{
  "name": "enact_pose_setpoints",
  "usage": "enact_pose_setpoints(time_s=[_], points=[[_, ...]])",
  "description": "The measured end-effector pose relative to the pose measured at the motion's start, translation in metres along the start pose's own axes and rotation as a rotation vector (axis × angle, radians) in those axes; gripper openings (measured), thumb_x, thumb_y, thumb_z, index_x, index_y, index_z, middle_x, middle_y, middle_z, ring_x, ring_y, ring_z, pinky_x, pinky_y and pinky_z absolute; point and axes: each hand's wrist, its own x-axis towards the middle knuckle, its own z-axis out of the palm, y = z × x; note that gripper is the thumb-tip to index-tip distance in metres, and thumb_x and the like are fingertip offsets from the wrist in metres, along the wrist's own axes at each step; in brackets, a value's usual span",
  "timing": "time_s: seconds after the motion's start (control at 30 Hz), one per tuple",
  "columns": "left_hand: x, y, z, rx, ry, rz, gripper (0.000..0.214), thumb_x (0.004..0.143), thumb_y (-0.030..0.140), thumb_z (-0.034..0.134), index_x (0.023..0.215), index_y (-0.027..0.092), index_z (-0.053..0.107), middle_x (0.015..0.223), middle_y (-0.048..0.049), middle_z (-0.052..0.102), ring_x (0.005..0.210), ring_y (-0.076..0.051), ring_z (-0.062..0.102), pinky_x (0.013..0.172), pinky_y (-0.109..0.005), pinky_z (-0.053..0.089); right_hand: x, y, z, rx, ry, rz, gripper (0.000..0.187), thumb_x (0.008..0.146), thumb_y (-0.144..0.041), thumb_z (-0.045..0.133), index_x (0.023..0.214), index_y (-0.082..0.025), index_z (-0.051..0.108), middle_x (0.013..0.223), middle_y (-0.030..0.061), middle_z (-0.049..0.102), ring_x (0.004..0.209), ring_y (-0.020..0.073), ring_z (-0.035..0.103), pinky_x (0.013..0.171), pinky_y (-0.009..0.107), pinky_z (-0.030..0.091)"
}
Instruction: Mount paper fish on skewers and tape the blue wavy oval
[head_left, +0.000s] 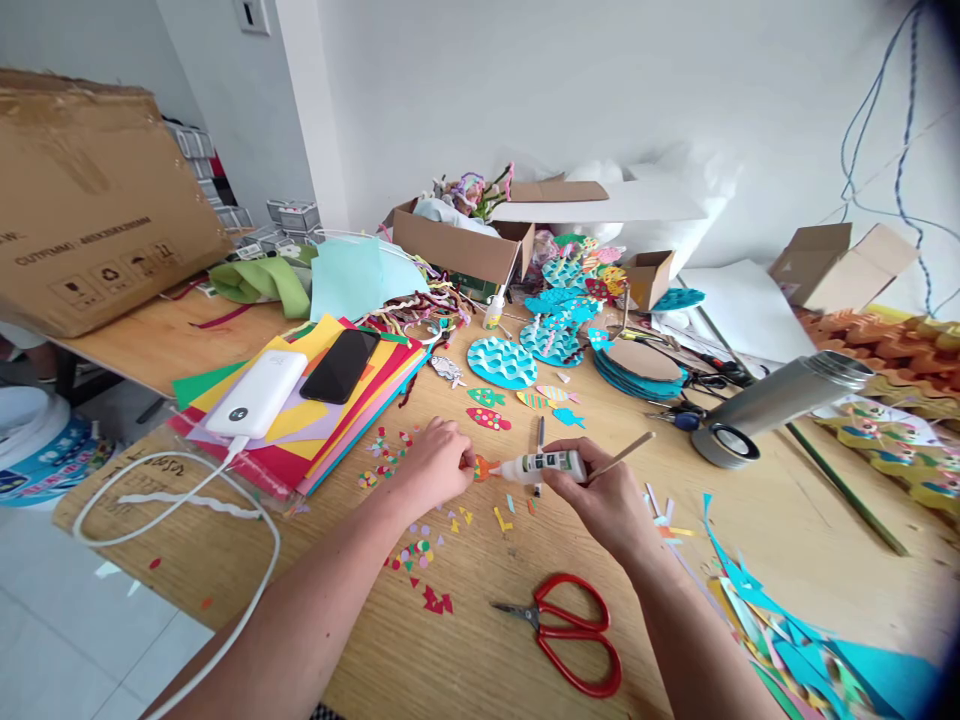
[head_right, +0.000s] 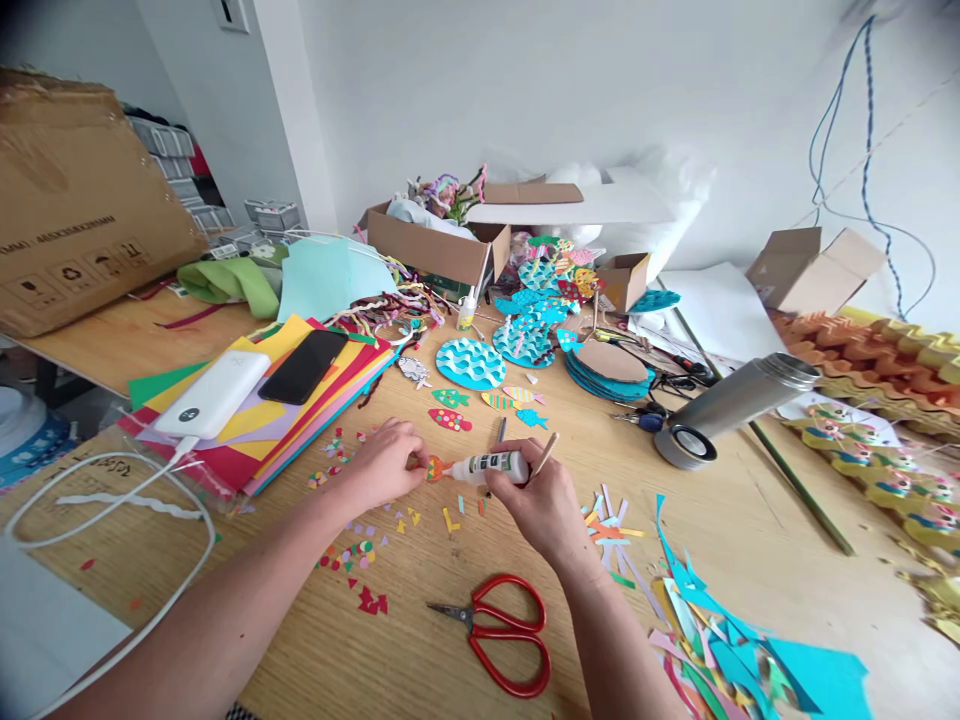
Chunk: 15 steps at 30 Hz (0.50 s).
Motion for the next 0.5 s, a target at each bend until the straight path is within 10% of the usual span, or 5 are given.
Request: enact_pose_setpoints(time_s=[0.5], points=[[-0.0004, -0.0005, 0.0015, 0.002, 0.007, 0.011, 0.008, 0.073, 0.015, 0.061, 0.07, 0.018, 0.068, 0.081, -0.0062, 0.063, 0.091, -0.022, 0.055, 0.083, -0.032, 0.044, 0.0016, 0.0047, 0.0008, 0.024, -0.017, 0.025, 0.03, 0.071, -0.035, 0.058, 0.093, -0.016, 0.064, 0.056, -0.0032, 0.053, 0.051, 0.0128, 0.046, 0.048, 0.024, 0.036]])
